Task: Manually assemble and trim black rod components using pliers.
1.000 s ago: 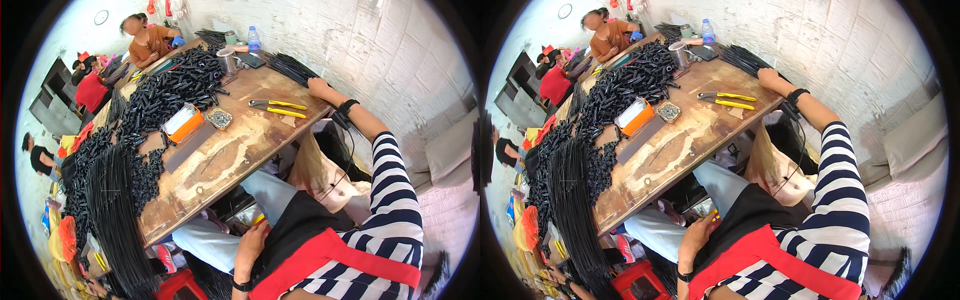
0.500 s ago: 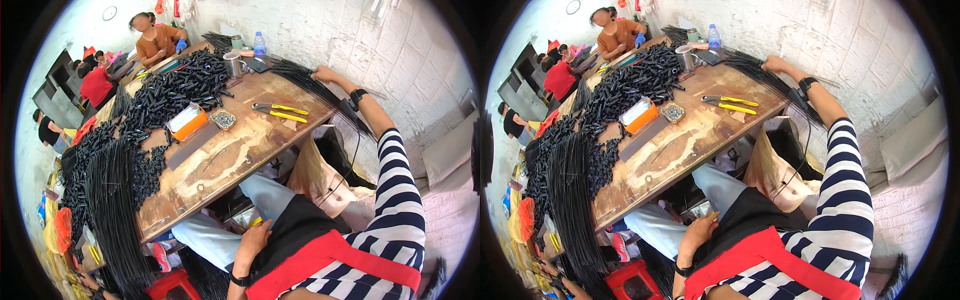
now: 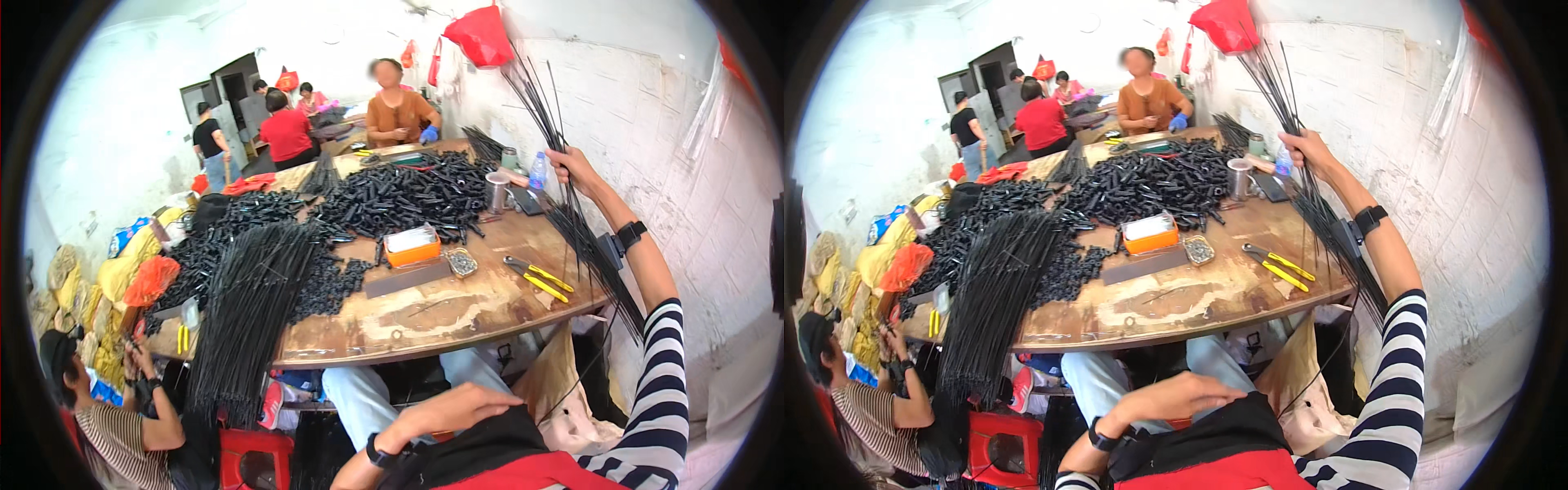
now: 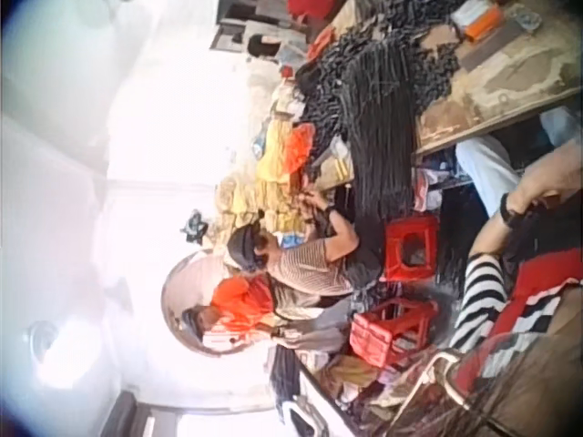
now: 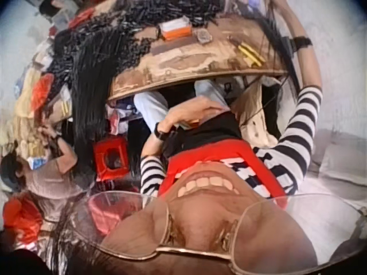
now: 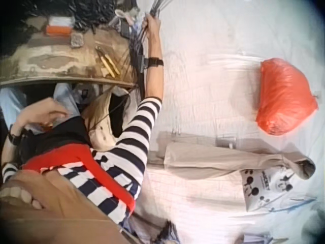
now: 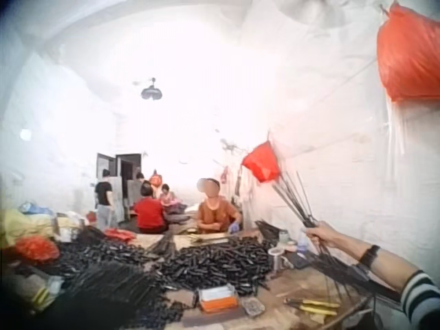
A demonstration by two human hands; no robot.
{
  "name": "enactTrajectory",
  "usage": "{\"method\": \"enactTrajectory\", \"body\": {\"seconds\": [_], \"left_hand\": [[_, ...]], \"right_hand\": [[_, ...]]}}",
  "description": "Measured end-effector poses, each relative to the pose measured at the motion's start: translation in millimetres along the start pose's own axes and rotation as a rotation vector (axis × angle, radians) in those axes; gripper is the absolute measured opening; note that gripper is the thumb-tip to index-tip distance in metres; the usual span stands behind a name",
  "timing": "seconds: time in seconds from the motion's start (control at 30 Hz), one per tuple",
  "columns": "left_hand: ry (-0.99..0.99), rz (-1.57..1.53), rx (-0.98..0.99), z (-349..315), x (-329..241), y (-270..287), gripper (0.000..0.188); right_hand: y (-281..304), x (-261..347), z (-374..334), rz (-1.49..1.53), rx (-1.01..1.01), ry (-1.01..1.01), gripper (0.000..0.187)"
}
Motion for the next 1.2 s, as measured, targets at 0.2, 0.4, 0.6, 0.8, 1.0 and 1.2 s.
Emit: {"method": "enactTrajectory", "body": {"seconds": [0.2,0.4,0.6,0.8,1.0,1.2], "left_hand": [[0.078,-0.303,-0.643,11.0,-47.9,114.0,0.028],[0.204,-0.560,-0.827,31.6,-36.0,124.6,0.049],[0.253,-0.637,-1.024,-53.5,-22.5,102.6,0.030],[0.167,-0.467,-1.312,-84.7,-21.0,126.2,0.020],[0.007,-0.393,-1.456,-84.4,-14.8,142.3,0.022],[0.237,-0.374,-1.283,-56.5,-0.4,124.4,0.024]], "right_hand": [[-135.0,55.1,-51.2,0.360,0.374,0.060,0.041],[-273.3,43.5,-141.8,0.733,0.636,-0.220,0.036],[-321.6,38.4,-212.7,0.303,0.897,-0.024,0.037],[-329.3,45.8,-204.3,-0.303,0.794,0.301,0.037],[-308.0,37.5,-194.6,0.127,0.705,0.144,0.030],[-315.6,19.0,-155.5,0.042,0.824,0.019,0.038]]}}
Point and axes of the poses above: each hand's wrist, its own z-axis towards the middle knuckle, its own y-axis out of the back of the hand, x = y × z, the point moved 7 cm from there along z, towards the middle knuckle, and after that the axes turned 6 degrees about -x, right-handed, at the moved point
